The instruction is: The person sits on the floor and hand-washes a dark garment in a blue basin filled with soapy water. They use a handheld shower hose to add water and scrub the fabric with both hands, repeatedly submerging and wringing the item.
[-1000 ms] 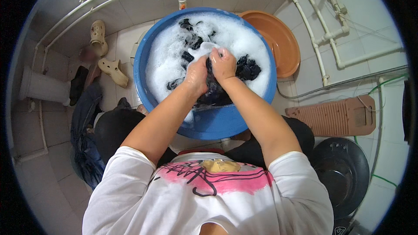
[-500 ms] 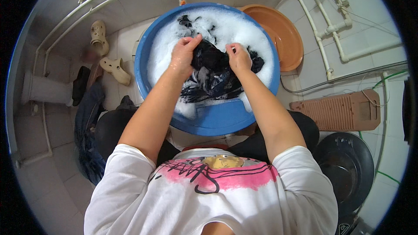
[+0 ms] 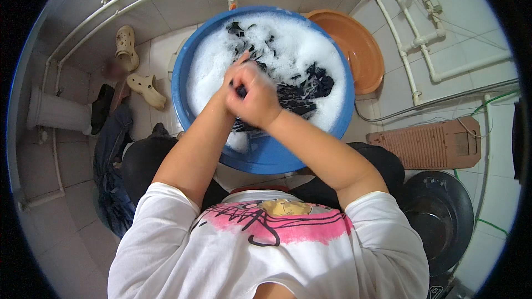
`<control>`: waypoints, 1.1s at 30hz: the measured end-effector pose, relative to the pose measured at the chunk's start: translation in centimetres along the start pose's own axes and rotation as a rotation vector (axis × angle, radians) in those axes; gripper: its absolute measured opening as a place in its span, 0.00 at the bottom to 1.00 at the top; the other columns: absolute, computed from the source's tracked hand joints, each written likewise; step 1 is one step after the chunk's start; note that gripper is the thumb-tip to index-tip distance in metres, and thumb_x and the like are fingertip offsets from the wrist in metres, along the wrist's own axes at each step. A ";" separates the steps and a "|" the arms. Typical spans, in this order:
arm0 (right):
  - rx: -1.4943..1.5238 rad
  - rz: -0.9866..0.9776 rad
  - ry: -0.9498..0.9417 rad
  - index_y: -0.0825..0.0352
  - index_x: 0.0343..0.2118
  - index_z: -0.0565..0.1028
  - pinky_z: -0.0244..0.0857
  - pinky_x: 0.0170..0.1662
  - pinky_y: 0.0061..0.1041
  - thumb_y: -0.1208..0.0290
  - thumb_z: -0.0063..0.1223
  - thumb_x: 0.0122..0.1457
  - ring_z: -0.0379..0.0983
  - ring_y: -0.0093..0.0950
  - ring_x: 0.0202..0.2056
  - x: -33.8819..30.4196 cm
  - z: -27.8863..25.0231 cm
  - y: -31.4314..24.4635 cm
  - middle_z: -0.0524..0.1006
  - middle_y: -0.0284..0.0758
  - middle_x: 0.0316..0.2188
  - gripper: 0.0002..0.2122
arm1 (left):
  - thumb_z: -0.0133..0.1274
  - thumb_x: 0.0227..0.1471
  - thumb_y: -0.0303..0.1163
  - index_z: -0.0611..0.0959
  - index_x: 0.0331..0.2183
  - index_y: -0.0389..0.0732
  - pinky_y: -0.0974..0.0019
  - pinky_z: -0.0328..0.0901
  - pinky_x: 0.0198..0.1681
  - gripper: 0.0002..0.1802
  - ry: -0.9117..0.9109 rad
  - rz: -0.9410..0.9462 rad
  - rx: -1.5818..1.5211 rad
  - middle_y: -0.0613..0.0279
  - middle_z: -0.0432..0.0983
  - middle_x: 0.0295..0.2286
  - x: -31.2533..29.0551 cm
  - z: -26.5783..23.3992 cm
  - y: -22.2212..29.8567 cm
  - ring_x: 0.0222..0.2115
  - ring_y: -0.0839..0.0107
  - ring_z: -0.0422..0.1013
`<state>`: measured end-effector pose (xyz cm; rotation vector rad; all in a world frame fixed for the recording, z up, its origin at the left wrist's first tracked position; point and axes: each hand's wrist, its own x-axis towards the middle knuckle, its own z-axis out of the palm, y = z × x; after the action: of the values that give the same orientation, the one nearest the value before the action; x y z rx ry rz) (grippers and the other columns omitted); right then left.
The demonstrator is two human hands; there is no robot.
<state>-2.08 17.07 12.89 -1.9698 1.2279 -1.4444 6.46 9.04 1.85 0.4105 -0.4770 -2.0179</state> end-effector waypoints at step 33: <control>0.479 0.626 0.181 0.69 0.28 0.71 0.59 0.39 0.26 0.54 0.49 0.52 0.66 0.24 0.32 -0.2 -7.2 11.4 0.72 0.35 0.31 0.18 | 0.58 0.40 0.34 0.73 0.39 0.38 0.69 0.64 0.37 0.21 0.264 -0.170 0.804 0.59 0.73 0.33 -4.6 13.2 0.5 0.33 0.69 0.70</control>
<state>-13.36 12.39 7.13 -1.0347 1.2661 -1.4180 2.72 14.99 13.93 1.2186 -1.1093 -1.8181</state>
